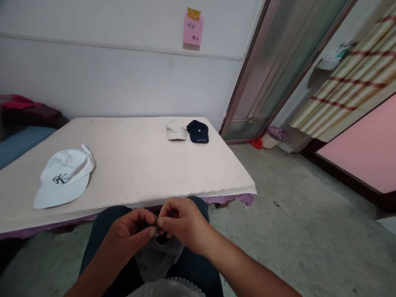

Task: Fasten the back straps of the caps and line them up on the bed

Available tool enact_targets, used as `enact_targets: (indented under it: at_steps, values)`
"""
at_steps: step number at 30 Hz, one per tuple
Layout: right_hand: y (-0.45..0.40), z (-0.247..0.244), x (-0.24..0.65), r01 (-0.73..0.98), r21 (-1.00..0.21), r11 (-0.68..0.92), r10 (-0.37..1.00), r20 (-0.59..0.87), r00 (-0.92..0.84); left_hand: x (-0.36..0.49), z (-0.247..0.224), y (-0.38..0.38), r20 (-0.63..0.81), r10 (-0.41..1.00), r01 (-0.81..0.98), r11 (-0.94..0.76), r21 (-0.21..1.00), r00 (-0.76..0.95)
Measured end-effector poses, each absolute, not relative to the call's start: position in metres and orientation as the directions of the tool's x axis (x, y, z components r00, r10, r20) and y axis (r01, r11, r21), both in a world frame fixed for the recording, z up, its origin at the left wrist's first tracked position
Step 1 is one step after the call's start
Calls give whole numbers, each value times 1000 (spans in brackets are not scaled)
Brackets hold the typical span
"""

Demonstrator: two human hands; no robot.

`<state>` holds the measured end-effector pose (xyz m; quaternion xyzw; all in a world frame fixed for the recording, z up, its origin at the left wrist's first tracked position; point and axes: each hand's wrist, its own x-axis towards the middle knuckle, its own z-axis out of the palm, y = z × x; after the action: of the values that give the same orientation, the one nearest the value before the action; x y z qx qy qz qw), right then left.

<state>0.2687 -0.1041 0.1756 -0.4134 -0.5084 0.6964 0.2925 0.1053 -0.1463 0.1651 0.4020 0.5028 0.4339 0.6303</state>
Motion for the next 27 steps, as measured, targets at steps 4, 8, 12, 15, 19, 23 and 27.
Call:
enact_targets:
  at_steps: [4, 8, 12, 15, 19, 23, 27]
  values:
    - [-105, 173, 268, -56, -937, -344, 838, -280, -468, 104, 161, -147, -282, 954, -96, 292, 952, 104]
    - [-107, 170, 267, -118, -925, -361, 846, -271, -459, 105, 161, -146, -281, 953, -147, 297, 943, 116]
    - [-109, 168, 268, -170, -916, -362, 838, -240, -490, 105, 162, -145, -284, 951, -210, 305, 929, 126]
    - [-109, 168, 270, -177, -917, -358, 829, -225, -512, 102, 160, -145, -267, 955, -221, 290, 931, 129]
    - [-108, 172, 275, -147, -936, -321, 830, -203, -519, 98, 157, -144, -249, 954, -252, 285, 925, 166]
    - [-106, 176, 278, -210, -953, -216, 877, -95, -472, 95, 153, -143, -254, 947, -267, 302, 915, 198]
    - [-108, 174, 278, -295, -918, -265, 832, -63, -551, 94, 152, -143, -272, 932, -259, 331, 907, 238]
